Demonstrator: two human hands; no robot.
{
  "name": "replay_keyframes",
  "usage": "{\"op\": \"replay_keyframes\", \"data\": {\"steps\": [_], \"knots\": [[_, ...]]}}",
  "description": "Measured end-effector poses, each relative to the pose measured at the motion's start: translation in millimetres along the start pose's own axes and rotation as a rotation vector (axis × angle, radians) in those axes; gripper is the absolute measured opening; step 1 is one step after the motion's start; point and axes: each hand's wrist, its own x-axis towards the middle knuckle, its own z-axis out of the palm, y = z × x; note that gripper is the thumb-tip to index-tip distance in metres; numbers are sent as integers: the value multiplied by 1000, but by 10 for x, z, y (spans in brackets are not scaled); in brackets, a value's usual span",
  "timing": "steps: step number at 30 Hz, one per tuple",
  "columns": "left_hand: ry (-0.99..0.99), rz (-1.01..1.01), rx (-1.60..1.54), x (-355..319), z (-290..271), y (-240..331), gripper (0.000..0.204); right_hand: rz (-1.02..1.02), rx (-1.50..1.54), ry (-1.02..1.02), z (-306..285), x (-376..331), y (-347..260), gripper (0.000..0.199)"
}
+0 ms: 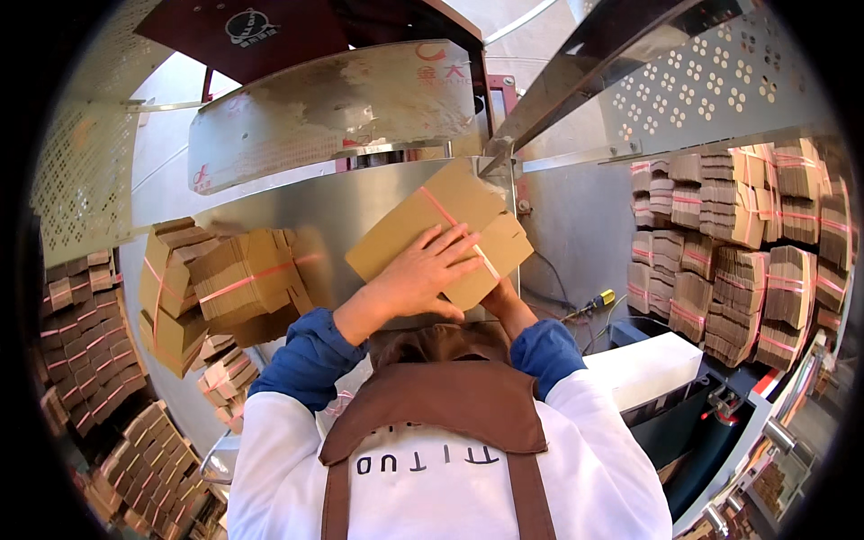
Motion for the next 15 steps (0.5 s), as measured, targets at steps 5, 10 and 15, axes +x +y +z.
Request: {"op": "replay_keyframes", "data": {"steps": [5,10,15], "knots": [[298,-606,52,-112,-108,-275,91,393,325,174,-118,-137,12,76],[193,-413,93,39,-145,-453,93,421,350,233,-30,16,-102,65],[204,-208,20,187,-115,-734,90,276,468,325,-143,90,80,69]]}}
